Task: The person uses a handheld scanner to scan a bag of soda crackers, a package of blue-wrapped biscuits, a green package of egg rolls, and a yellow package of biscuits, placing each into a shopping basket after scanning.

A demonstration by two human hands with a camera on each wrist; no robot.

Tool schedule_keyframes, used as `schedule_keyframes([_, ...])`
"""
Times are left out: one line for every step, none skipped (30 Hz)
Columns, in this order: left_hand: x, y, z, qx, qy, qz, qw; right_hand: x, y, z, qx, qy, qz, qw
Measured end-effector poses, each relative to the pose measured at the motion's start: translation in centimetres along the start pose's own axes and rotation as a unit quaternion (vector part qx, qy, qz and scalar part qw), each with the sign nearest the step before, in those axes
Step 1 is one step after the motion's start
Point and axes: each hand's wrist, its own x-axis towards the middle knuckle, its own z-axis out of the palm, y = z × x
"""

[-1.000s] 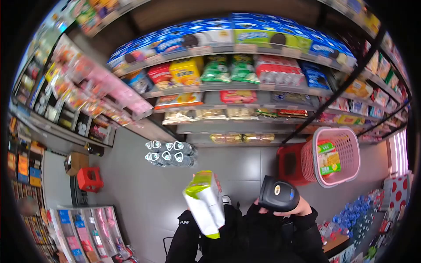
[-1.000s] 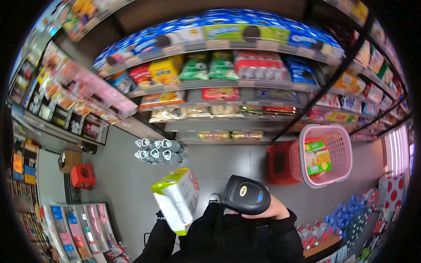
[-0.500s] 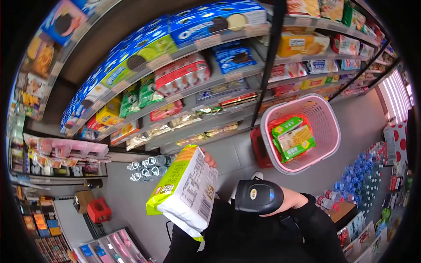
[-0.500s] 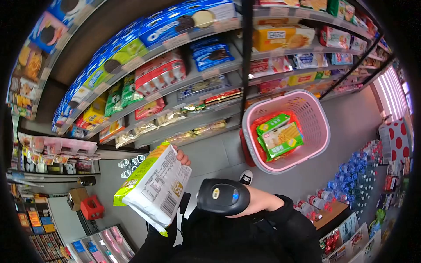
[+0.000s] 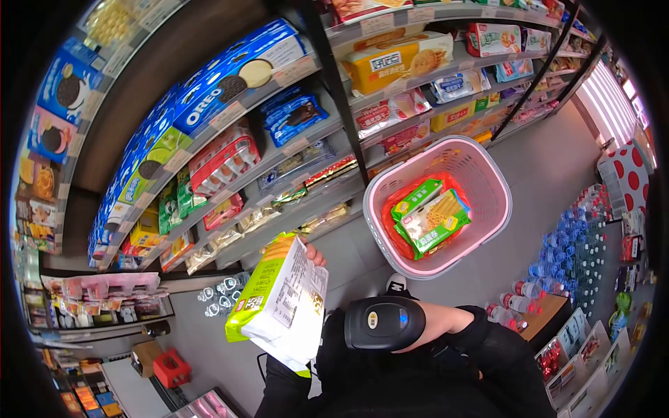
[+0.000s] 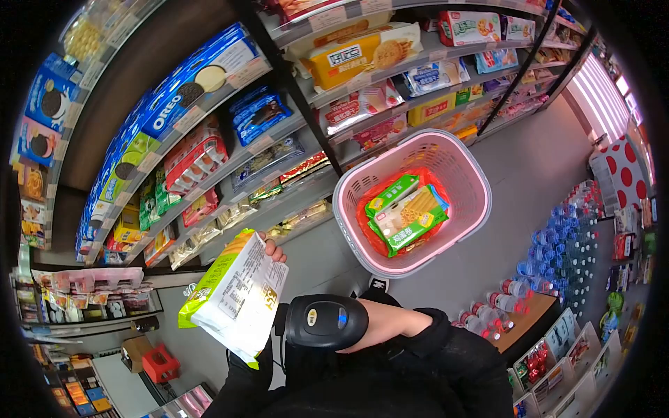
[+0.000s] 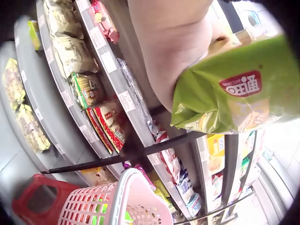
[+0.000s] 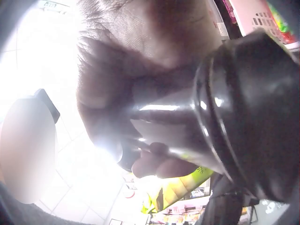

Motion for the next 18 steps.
schedule_keyframes([0.3,-0.4,0.2,0.009,0.008,0.007,1.0,-0.3,0.0,-0.2,-0.006,0.008,0.003,1.0])
schedule_keyframes([0.5,-0.7,0.3,0.018,0.017,0.014,1.0,-0.5,0.0,-0.3,-0.005,0.012,0.002,1.0])
schedule_keyframes([0.7,-0.8,0.6,0.018,0.016,0.011,1.0,-0.7,-0.1,-0.5,-0.004,0.016,0.002,1.0])
schedule_keyframes([0.9,-1.0,0.9,0.007,0.025,0.006,1.0,-0.9,-0.1,-0.6,-0.003,0.019,0.002,1.0])
schedule_keyframes([1.1,-1.1,1.1,-0.003,0.035,0.001,0.999,-1.1,-0.2,-0.7,-0.003,0.023,0.001,1.0])
schedule_keyframes([1.3,-1.2,1.2,-0.003,0.033,-0.002,0.999,-1.3,-0.2,-0.8,-0.001,0.027,0.006,1.0])
schedule_keyframes([1.5,-1.3,1.2,-0.002,0.028,-0.007,1.0,-1.5,-0.2,-0.9,0.0,0.03,0.012,0.999])
schedule_keyframes([1.5,-1.4,1.3,0.0,0.024,-0.012,1.0,-1.7,0.0,-1.0,0.002,0.032,0.01,0.999])
schedule_keyframes([1.6,-1.5,1.3,0.001,0.024,-0.014,1.0,-1.8,0.4,-1.1,0.009,0.027,0.009,1.0])
schedule_keyframes([1.5,-1.6,1.4,0.006,0.044,-0.013,0.999,-2.0,0.6,-1.2,0.016,0.022,0.008,1.0])
schedule_keyframes([1.5,-1.7,1.4,0.011,0.064,-0.013,0.998,-2.0,0.5,-1.2,0.018,0.024,0.008,1.0])
schedule_keyframes([1.6,-1.8,1.5,0.011,0.065,-0.015,0.998,-2.1,0.4,-1.2,0.026,0.031,0.004,0.999])
schedule_keyframes([1.6,-1.9,1.5,0.006,0.092,-0.01,0.996,-2.2,0.4,-1.2,0.034,0.038,0.0,0.999])
schedule_keyframes([1.8,-2.1,1.6,0.001,0.119,-0.004,0.993,-2.3,0.5,-1.3,0.035,0.04,0.0,0.999])
schedule_keyframes([1.9,-2.1,1.2,0.0,0.118,-0.007,0.993,-2.4,0.6,-1.3,0.033,0.041,-0.001,0.999])
schedule_keyframes([1.8,-1.9,0.6,0.004,0.121,-0.011,0.993,-2.4,0.7,-1.4,0.031,0.041,-0.003,0.999])
schedule_keyframes([1.9,-1.9,0.4,0.007,0.124,-0.015,0.992,-2.5,0.6,-1.5,0.03,0.045,-0.003,0.999])
schedule_keyframes([2.0,-2.1,0.3,0.005,0.121,-0.018,0.992,-2.6,0.4,-1.8,0.015,0.045,0.032,0.998])
